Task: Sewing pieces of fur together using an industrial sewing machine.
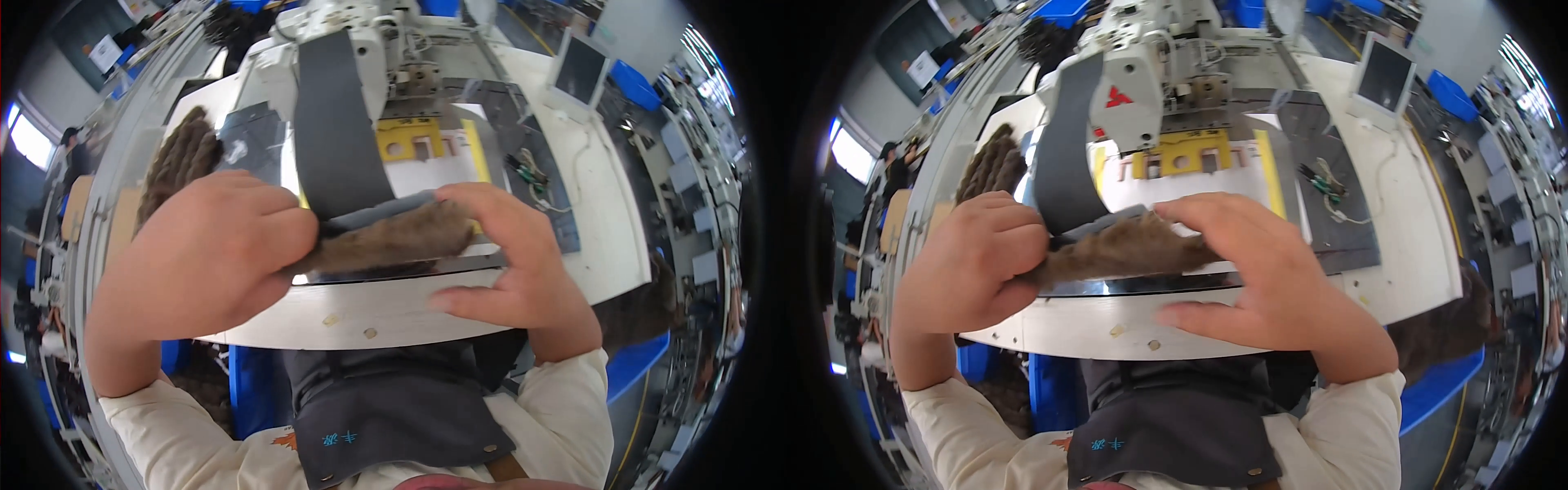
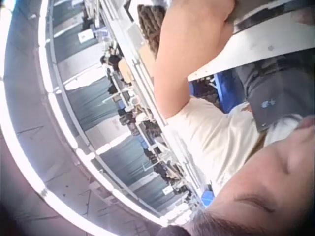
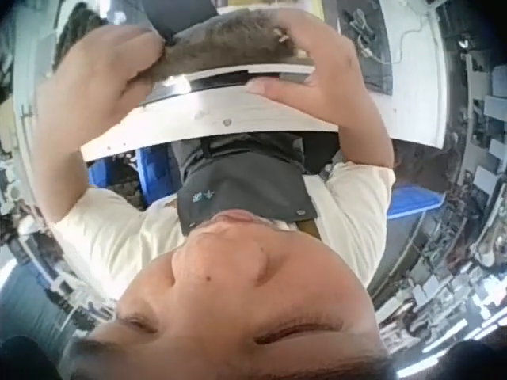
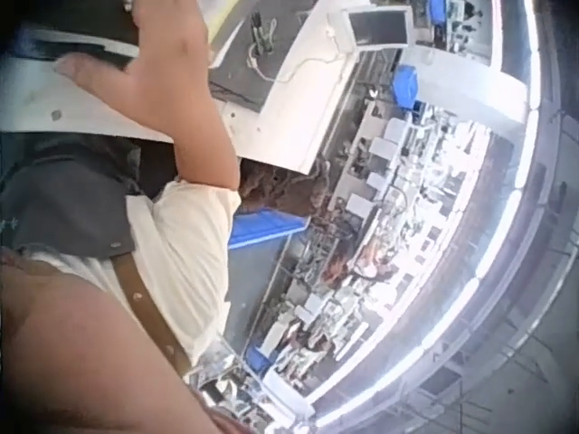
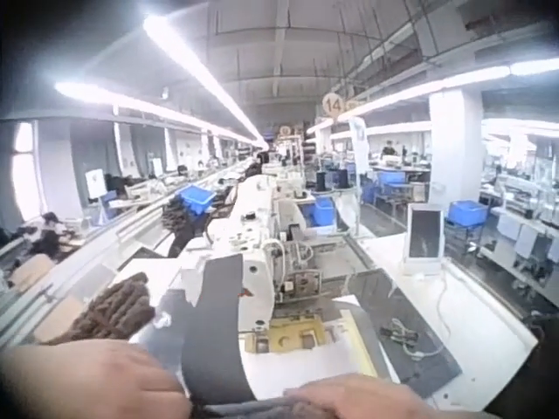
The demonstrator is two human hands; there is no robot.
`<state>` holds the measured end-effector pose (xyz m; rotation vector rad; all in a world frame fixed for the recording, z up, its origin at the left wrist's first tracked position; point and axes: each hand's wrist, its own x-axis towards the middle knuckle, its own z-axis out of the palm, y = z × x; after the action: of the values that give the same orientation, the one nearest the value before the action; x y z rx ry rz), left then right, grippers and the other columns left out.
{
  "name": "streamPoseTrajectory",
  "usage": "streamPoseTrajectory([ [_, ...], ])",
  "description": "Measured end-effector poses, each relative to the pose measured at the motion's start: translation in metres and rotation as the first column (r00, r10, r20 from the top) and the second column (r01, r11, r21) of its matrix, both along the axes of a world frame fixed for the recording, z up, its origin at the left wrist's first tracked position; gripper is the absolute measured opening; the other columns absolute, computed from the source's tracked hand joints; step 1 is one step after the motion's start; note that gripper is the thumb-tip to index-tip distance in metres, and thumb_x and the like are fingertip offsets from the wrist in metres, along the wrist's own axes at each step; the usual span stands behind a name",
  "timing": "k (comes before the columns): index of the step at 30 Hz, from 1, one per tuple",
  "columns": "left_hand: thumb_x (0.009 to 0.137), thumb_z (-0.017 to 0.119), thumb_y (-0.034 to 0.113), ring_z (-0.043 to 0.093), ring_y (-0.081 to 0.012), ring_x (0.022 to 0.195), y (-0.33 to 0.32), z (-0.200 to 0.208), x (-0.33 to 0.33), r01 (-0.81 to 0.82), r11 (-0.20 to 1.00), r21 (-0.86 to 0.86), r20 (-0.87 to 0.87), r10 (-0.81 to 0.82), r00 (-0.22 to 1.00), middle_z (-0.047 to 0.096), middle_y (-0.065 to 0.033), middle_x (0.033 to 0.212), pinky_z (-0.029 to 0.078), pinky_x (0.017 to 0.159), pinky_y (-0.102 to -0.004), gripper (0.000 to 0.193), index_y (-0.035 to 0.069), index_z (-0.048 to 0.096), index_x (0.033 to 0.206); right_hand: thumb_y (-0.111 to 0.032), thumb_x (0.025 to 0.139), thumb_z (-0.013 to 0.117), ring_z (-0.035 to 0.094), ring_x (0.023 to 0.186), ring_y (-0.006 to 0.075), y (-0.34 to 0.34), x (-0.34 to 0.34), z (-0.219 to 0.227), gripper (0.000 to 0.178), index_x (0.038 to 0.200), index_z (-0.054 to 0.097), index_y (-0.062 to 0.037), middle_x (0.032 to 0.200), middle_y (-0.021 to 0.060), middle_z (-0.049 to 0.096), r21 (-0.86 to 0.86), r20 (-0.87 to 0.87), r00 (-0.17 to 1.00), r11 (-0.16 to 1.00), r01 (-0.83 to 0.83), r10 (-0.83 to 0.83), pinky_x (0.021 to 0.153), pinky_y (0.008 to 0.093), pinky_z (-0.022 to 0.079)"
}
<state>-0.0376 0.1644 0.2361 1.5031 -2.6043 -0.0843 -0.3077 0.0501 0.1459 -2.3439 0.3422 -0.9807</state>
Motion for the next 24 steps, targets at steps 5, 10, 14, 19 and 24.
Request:
streamPoseTrajectory([
  [5,0.070,0.075,0.011,0.060,-0.0350,0.081,-0.021,-0.015,-0.018,0.154,0.975,-0.159,-0.102,-0.171,0.980,0.060,-0.0136,0.089,0.049,0.078,-0.0408,0.024,0.003,0.058,0.086,-0.008,0.076,0.087,0.063,0.067,0.0224,0.001,-0.003,0.015,0.030,0.100,0.070,-0.0029,0.081,0.0096,0.067,0.106,0.161,0.987,0.994,-0.022,0.005,0.060,0.0306,0.049],
  [10,0.078,0.084,0.024,0.063,-0.0255,0.100,-0.029,-0.060,0.011,-0.132,0.910,-0.392,-0.565,-0.125,0.816,0.064,-0.0132,0.112,0.047,0.092,-0.0359,0.047,0.004,0.061,0.114,-0.001,0.072,0.086,0.060,0.063,0.0180,-0.004,-0.019,0.008,0.022,0.086,0.069,-0.0002,0.072,0.0078,0.065,0.052,0.373,0.918,0.991,0.126,-0.136,0.057,0.0309,0.046],
  [14,0.071,0.091,0.034,0.055,-0.0194,0.118,-0.018,-0.090,0.019,-0.237,0.954,0.181,-0.829,0.278,0.486,0.059,-0.0054,0.123,0.044,0.100,-0.0394,0.075,0.003,0.053,0.128,0.000,0.072,0.085,0.063,0.064,0.0192,0.000,-0.028,0.004,0.022,0.087,0.069,0.0009,0.074,0.0082,0.068,0.085,0.374,0.914,0.987,0.135,-0.157,0.058,0.0304,0.047],
  [19,0.072,0.091,0.023,0.058,-0.0181,0.111,-0.025,-0.098,0.009,-0.136,0.973,0.187,-0.930,0.220,0.293,0.061,-0.0061,0.116,0.045,0.098,-0.0355,0.083,0.004,0.046,0.139,0.001,0.069,0.083,0.071,0.070,0.0213,0.005,-0.031,0.003,0.022,0.089,0.072,0.0025,0.080,0.0122,0.073,0.075,0.403,0.911,0.995,0.057,-0.083,0.065,0.0286,0.053],
  [24,0.069,0.090,0.004,0.061,-0.0136,0.088,-0.003,-0.090,0.016,0.036,0.937,0.347,-0.936,0.343,0.084,0.063,-0.0067,0.100,0.047,0.081,-0.0258,0.085,0.003,0.043,0.139,-0.001,0.066,0.083,0.073,0.075,0.0217,0.017,-0.030,-0.007,0.027,0.090,0.072,0.0026,0.083,0.0131,0.074,0.266,0.525,0.824,0.961,0.078,-0.212,0.069,0.0298,0.055],
])
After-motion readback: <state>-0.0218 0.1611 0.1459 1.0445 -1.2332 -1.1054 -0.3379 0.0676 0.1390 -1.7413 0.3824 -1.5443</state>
